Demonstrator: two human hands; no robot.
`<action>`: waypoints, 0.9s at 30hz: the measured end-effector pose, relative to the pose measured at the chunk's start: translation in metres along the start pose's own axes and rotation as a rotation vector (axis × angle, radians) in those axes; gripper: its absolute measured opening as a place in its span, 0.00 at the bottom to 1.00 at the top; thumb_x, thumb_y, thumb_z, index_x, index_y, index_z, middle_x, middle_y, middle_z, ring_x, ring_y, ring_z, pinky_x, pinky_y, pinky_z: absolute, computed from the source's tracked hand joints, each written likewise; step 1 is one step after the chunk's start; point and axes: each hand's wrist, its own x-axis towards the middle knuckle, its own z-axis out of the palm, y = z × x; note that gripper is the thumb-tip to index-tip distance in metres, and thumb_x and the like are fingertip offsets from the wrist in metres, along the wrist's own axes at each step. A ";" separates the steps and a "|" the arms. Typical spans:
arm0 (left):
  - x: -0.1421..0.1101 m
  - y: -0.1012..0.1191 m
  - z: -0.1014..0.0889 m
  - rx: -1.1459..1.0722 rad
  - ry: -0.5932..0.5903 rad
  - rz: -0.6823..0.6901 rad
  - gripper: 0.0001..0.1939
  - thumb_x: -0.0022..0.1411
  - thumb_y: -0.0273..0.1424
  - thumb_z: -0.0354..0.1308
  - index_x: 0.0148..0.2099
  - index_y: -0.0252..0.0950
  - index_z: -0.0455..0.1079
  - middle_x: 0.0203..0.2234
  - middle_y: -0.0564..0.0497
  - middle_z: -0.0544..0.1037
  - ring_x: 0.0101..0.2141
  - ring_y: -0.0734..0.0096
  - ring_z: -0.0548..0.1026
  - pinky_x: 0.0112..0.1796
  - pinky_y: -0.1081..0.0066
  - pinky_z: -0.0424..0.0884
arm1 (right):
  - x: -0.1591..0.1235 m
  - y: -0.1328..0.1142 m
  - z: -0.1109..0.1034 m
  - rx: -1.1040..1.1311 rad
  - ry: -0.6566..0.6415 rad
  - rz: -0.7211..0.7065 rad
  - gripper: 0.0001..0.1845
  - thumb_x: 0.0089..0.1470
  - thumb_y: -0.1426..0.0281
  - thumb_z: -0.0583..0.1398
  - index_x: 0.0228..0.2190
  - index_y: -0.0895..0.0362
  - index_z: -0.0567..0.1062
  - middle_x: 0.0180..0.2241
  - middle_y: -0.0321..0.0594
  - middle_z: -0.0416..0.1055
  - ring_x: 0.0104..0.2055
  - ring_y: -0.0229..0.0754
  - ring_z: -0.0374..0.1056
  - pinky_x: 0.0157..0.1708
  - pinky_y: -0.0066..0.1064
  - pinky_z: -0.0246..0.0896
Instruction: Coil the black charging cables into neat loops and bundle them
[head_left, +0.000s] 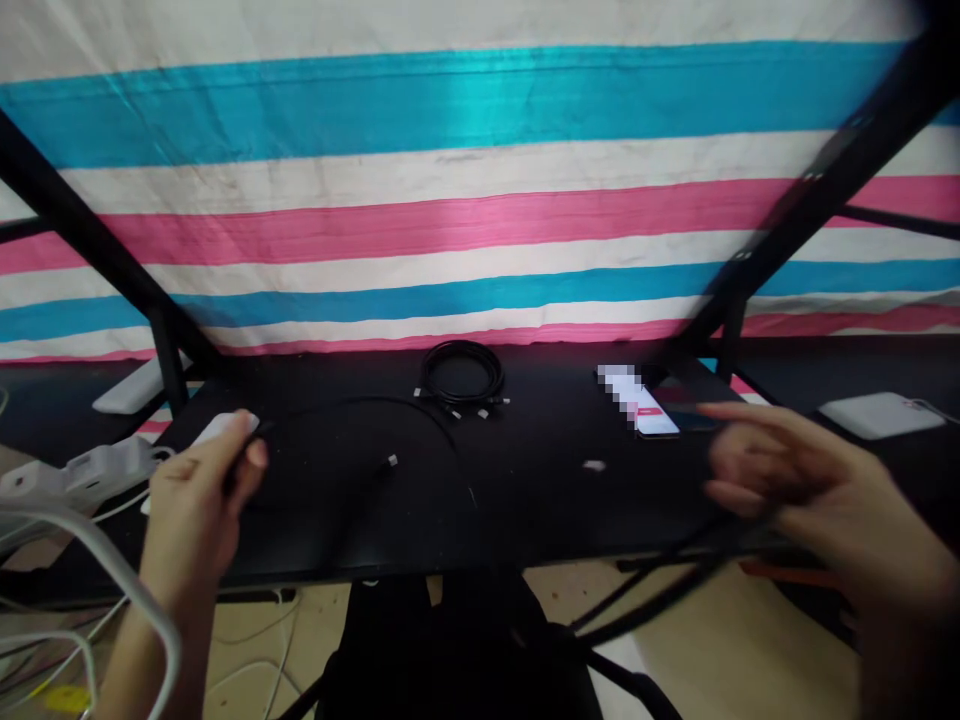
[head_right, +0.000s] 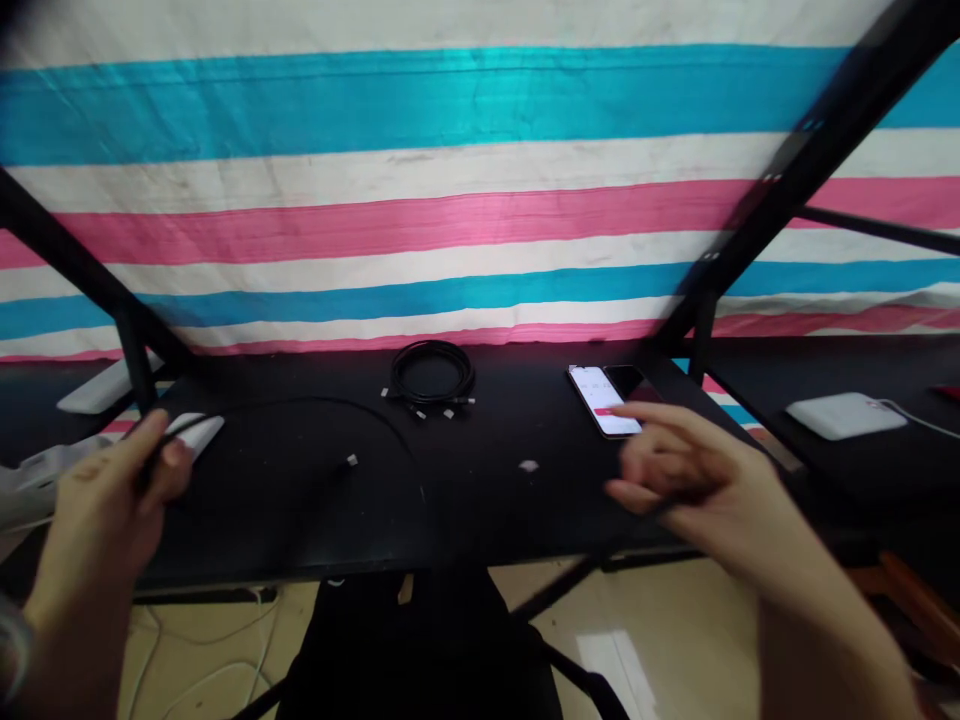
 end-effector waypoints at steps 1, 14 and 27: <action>-0.008 0.006 0.008 0.040 -0.062 0.009 0.18 0.55 0.41 0.59 0.20 0.35 0.66 0.08 0.58 0.59 0.14 0.83 0.56 0.18 0.78 0.55 | 0.008 -0.013 0.014 -0.024 -0.089 -0.035 0.26 0.43 0.67 0.68 0.47 0.46 0.72 0.23 0.34 0.63 0.17 0.31 0.54 0.14 0.25 0.49; -0.038 0.023 0.029 0.390 -0.488 0.413 0.18 0.46 0.39 0.66 0.41 0.45 0.76 0.37 0.50 0.71 0.22 0.79 0.62 0.23 0.77 0.62 | 0.076 -0.115 0.117 -0.235 -0.157 -0.524 0.12 0.50 0.72 0.61 0.39 0.56 0.75 0.30 0.32 0.66 0.24 0.27 0.56 0.23 0.21 0.50; -0.049 -0.024 0.013 0.081 -0.175 0.026 0.17 0.60 0.43 0.53 0.26 0.35 0.67 0.18 0.54 0.64 0.22 0.77 0.62 0.23 0.77 0.62 | 0.086 -0.078 0.182 -0.345 -0.336 -0.604 0.07 0.46 0.81 0.56 0.21 0.60 0.68 0.35 0.38 0.62 0.34 0.33 0.60 0.32 0.27 0.52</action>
